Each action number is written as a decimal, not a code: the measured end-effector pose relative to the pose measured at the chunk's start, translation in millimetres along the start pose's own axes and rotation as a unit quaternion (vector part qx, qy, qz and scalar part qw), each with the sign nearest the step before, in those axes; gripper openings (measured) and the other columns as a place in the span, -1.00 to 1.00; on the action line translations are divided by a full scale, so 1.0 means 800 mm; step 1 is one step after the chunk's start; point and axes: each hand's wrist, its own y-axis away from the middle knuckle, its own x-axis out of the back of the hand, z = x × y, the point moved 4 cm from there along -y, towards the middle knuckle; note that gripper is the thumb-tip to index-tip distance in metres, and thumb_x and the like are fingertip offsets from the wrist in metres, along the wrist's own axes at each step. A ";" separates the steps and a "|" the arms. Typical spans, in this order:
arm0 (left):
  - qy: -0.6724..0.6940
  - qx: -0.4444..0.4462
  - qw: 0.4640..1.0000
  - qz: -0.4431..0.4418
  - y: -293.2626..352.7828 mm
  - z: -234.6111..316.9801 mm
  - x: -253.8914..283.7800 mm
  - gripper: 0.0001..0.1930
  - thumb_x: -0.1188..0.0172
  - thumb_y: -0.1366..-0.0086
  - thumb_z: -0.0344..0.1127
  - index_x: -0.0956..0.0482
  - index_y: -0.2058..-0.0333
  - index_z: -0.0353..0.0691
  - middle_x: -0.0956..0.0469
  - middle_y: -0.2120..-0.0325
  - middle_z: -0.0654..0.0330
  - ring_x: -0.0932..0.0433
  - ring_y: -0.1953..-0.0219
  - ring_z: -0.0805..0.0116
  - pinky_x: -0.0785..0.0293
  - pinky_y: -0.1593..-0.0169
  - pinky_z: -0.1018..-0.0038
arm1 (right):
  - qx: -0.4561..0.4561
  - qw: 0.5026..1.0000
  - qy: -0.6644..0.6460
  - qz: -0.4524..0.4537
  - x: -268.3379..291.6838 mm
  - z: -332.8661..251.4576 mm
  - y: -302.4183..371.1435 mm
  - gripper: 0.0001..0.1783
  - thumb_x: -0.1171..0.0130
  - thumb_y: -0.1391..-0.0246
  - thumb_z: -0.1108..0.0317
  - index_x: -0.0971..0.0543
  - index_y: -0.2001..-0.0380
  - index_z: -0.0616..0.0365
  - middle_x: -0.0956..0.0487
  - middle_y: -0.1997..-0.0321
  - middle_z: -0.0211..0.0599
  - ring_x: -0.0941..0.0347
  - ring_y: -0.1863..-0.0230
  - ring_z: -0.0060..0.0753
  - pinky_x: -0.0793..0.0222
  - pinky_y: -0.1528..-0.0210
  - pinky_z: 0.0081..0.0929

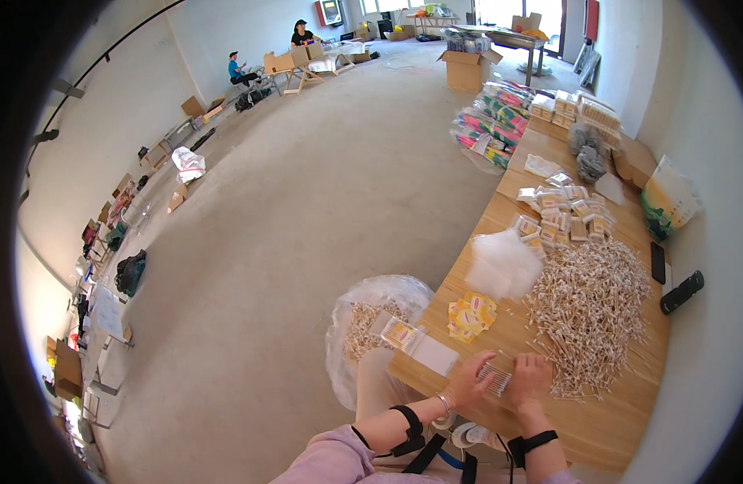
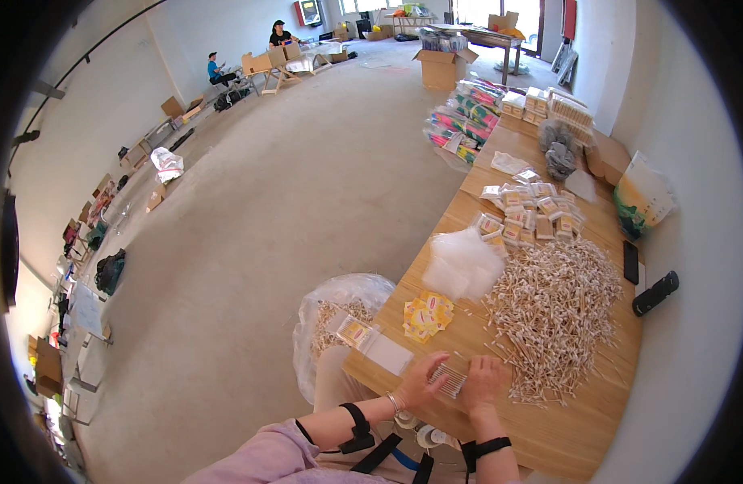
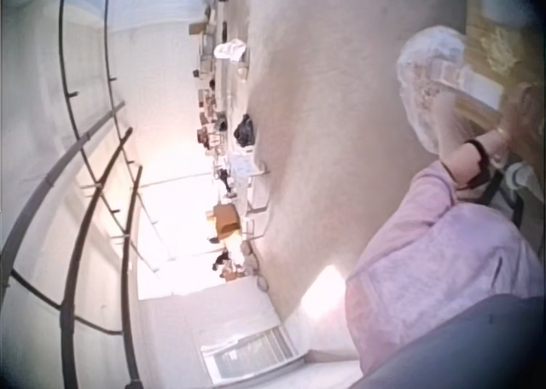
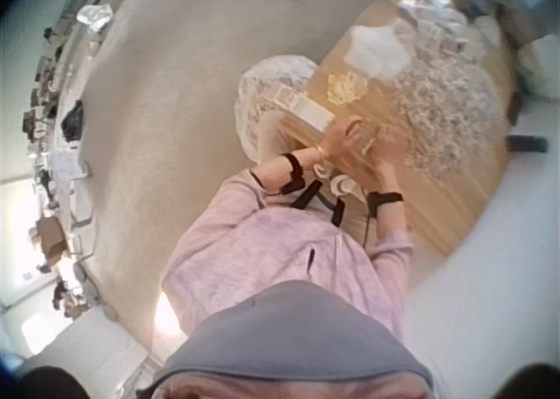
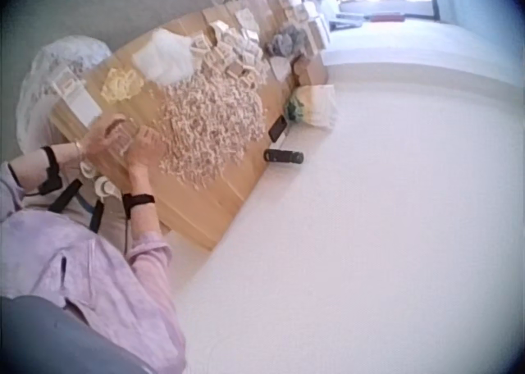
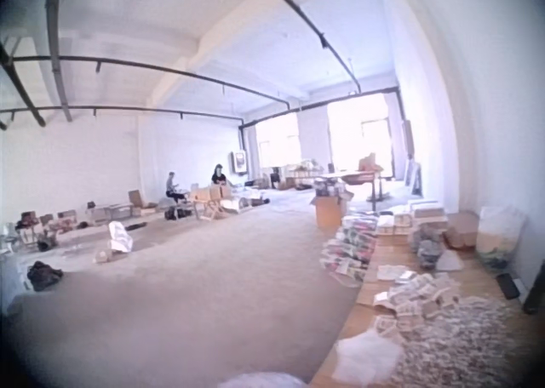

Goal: Packaging bundles of cotton swabs into small clear plastic sleeves and applying stickers.

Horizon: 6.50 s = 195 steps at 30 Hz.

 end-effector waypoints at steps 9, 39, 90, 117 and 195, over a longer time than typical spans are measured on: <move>0.043 0.047 0.996 0.064 0.001 -0.007 0.006 -0.58 -0.13 -0.23 -0.34 -0.36 -0.06 -0.27 -0.45 0.01 0.04 -0.43 -0.05 0.23 -0.33 -0.10 0.44 | -0.071 0.992 -0.105 -0.020 -0.008 -0.008 0.018 -0.90 -0.15 0.12 0.45 -0.55 0.44 0.06 -0.45 0.30 -0.25 -0.31 0.12 -0.12 -0.21 0.05 -0.23; 0.322 0.121 0.937 0.063 -0.012 -0.033 -0.012 -0.45 0.22 -0.43 -0.01 -0.25 -0.16 -0.37 -0.30 -0.14 0.04 -0.24 -0.20 0.27 -0.09 -0.26 0.41 | -0.293 0.770 -0.542 0.165 -0.038 -0.019 0.051 -0.56 0.26 -0.33 0.15 -0.35 -0.02 0.30 -0.28 -0.24 -0.06 -0.15 -0.27 -0.23 0.03 -0.30 -0.40; 0.189 0.152 0.967 0.081 -0.002 -0.047 -0.004 -0.62 0.07 -0.39 -0.15 -0.43 -0.03 -0.28 -0.52 0.10 0.17 -0.45 0.05 0.42 -0.32 -0.04 0.54 | -0.177 0.880 -0.410 0.161 -0.033 -0.009 0.054 -0.72 0.08 -0.14 0.38 -0.40 0.13 0.31 -0.41 -0.03 0.06 -0.30 -0.10 0.04 -0.18 -0.17 -0.22; -0.185 -0.245 0.842 0.444 -0.112 0.455 0.580 -0.39 -0.12 -0.27 -0.35 -0.06 -0.22 -0.32 -0.58 0.17 0.12 -0.51 0.16 0.46 -0.43 0.10 0.56 | -0.166 0.807 -0.567 0.031 -0.007 -0.008 0.081 -0.70 -0.01 -0.14 0.42 -0.40 0.06 0.26 -0.47 0.07 -0.24 -0.37 0.01 -0.41 -0.25 -0.08 -0.47; 0.044 0.486 0.870 -0.068 0.360 -0.186 0.230 -0.48 0.13 -0.34 0.08 -0.46 -0.03 -0.23 -0.52 0.07 0.02 -0.49 0.08 0.16 -0.40 0.00 0.28 | -0.165 0.947 0.094 -0.259 0.139 0.031 0.251 -0.70 -0.11 0.10 0.11 -0.64 0.36 0.02 -0.56 0.26 -0.05 -0.40 0.08 0.07 -0.13 -0.09 0.12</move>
